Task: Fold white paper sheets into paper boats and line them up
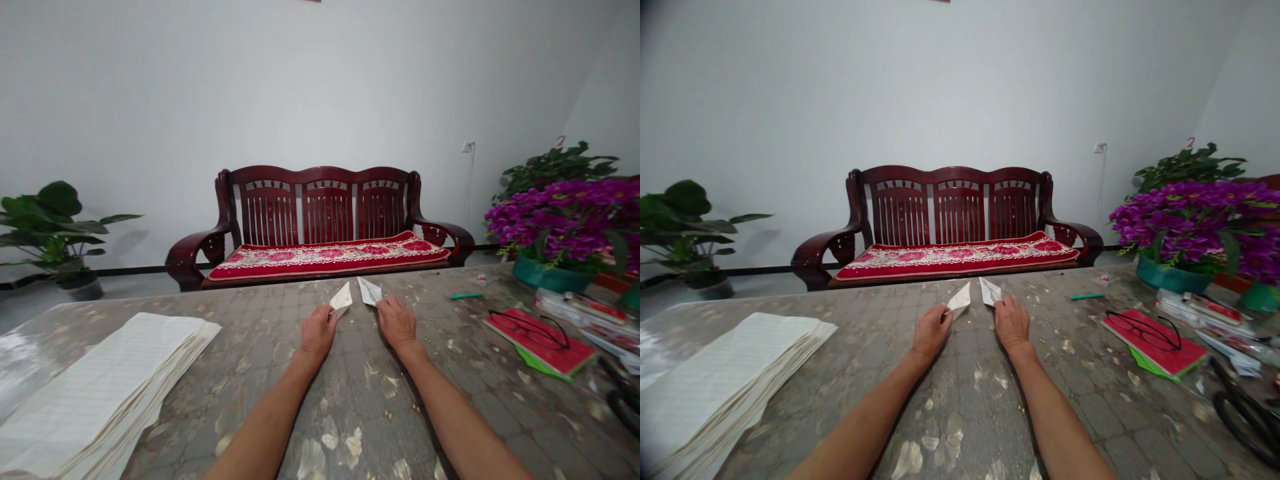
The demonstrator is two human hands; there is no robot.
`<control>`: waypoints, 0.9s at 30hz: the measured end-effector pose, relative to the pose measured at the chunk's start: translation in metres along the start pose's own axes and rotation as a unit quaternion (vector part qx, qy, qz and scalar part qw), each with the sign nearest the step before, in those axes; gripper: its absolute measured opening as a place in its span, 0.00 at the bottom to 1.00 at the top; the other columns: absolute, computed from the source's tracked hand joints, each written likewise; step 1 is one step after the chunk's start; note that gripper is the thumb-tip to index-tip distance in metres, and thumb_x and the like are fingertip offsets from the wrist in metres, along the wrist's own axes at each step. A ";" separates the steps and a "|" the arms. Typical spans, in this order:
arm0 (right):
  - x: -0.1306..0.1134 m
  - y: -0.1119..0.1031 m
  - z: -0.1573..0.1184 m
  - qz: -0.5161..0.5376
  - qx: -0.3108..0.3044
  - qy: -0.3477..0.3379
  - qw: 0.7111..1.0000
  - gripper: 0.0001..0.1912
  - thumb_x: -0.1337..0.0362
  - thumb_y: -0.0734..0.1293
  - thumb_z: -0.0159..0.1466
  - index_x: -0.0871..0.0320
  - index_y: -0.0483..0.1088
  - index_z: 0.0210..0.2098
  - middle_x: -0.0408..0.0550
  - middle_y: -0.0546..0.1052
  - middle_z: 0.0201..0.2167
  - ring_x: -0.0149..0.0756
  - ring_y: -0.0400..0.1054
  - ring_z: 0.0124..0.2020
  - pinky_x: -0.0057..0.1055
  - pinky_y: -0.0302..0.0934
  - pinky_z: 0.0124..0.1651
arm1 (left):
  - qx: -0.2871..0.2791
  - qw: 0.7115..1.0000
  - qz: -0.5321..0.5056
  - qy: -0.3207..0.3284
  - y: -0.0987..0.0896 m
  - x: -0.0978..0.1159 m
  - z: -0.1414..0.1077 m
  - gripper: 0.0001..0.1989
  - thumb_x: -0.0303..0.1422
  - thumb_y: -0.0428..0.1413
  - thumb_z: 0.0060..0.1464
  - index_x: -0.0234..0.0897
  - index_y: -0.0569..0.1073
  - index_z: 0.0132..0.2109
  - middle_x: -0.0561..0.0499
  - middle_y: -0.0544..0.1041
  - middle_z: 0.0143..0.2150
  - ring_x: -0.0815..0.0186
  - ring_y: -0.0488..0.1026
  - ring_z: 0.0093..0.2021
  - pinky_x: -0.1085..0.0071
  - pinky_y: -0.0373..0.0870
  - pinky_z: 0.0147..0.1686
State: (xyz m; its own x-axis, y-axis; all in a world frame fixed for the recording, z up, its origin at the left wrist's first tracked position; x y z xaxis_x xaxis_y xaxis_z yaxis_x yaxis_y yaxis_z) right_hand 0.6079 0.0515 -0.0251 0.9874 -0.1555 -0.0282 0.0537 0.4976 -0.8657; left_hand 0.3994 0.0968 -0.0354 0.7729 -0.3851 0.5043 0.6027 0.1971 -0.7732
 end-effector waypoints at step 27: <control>0.052 0.022 -0.004 0.274 0.122 0.270 0.915 0.12 0.59 0.61 0.63 0.55 0.76 0.37 0.48 0.77 0.35 0.34 0.65 0.31 0.28 0.50 0.31 | 0.009 0.992 -0.114 0.052 0.016 0.002 0.017 0.09 0.22 0.51 0.52 0.37 0.72 0.37 0.52 0.75 0.36 0.68 0.72 0.36 0.73 0.66 0.39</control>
State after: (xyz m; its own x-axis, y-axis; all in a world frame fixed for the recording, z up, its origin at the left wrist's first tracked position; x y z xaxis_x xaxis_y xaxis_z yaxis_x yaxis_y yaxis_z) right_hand 0.6603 0.0514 -0.0477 0.6623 -0.1920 -0.7242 -0.3301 0.7930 -0.5121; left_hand 0.4140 0.1146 -0.0398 0.5916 -0.5126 0.6223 0.7641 0.1102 -0.6356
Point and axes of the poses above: each hand's wrist, its own z-axis towards the middle knuckle, its own y-axis out of the palm, x = y × z, the point moved 6 cm from there along z, towards the middle knuckle
